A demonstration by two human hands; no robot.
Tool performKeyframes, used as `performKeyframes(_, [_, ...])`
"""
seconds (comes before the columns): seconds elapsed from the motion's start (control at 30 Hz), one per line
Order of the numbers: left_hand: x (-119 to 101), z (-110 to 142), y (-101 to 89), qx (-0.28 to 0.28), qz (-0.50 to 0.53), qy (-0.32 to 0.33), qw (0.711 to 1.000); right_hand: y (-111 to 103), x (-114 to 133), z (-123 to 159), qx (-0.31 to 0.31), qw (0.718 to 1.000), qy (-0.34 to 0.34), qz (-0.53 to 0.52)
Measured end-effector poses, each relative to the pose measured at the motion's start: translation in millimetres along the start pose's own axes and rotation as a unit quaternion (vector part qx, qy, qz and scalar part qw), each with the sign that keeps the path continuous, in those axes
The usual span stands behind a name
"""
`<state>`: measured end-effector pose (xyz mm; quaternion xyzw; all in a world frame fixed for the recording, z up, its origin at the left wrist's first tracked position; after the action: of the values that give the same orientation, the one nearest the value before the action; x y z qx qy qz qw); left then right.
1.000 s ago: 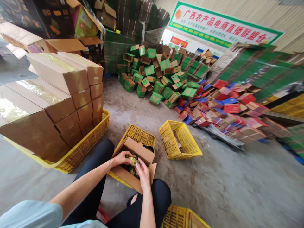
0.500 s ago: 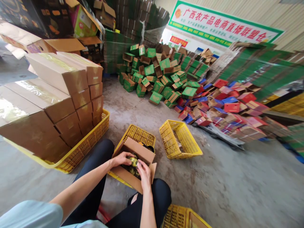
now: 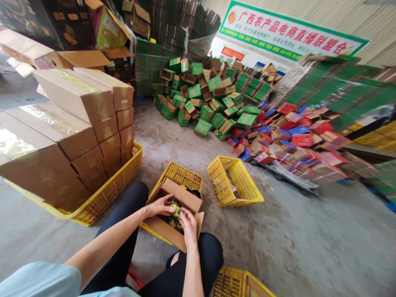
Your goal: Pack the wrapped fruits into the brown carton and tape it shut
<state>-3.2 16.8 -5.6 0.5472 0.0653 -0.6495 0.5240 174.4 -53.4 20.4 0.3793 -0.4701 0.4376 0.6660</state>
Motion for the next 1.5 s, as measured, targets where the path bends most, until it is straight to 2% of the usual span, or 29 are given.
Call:
performKeyframes(0.17, [1, -1, -2.0, 0.002, -0.003, 0.004, 1.000, 9, 8, 8, 0.052, 0.998, -0.018, -0.013])
performKeyframes(0.37, [-6, -2, -3.2, 0.003, -0.016, 0.058, 0.998, 7, 1, 9, 0.016, 0.997, 0.019, -0.068])
performKeyframes(0.53, [-12, 1, 2.5, 0.015, -0.035, 0.070, 0.997, 6, -9, 5, 0.033, 0.997, 0.047, -0.053])
performKeyframes(0.67, [-13, 2, 6.5, 0.022, -0.023, 0.063, 0.997, 6, -4, 5, 0.039, 0.998, 0.029, -0.048])
performKeyframes(0.87, [-6, 3, 8.1, 0.043, -0.053, 0.012, 0.998, 6, 0, 5, 0.034, 0.998, 0.014, -0.041])
performKeyframes(1.1, [-11, 4, 9.4, 0.050, -0.058, 0.034, 0.996, 3, -4, -2, 0.015, 0.999, 0.018, -0.042])
performKeyframes(1.37, [-12, 6, 14.5, 0.073, -0.050, 0.044, 0.995, 1, -10, -3, 0.037, 0.999, 0.022, -0.012])
performKeyframes(1.5, [-5, 5, 6.5, 0.028, -0.067, -0.002, 0.997, -3, -10, -5, 0.015, 1.000, 0.004, -0.010])
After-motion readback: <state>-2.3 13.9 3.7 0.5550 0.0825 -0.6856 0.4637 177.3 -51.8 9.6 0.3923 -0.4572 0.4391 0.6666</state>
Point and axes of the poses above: each hand's wrist, its own z-axis away from the middle knuckle, its own y-axis out of the palm, x = y × z, the point moved 6 cm from there along -z, towards the middle knuckle, and after that the axes turned 5 degrees about -y, right-handed, at the moved point
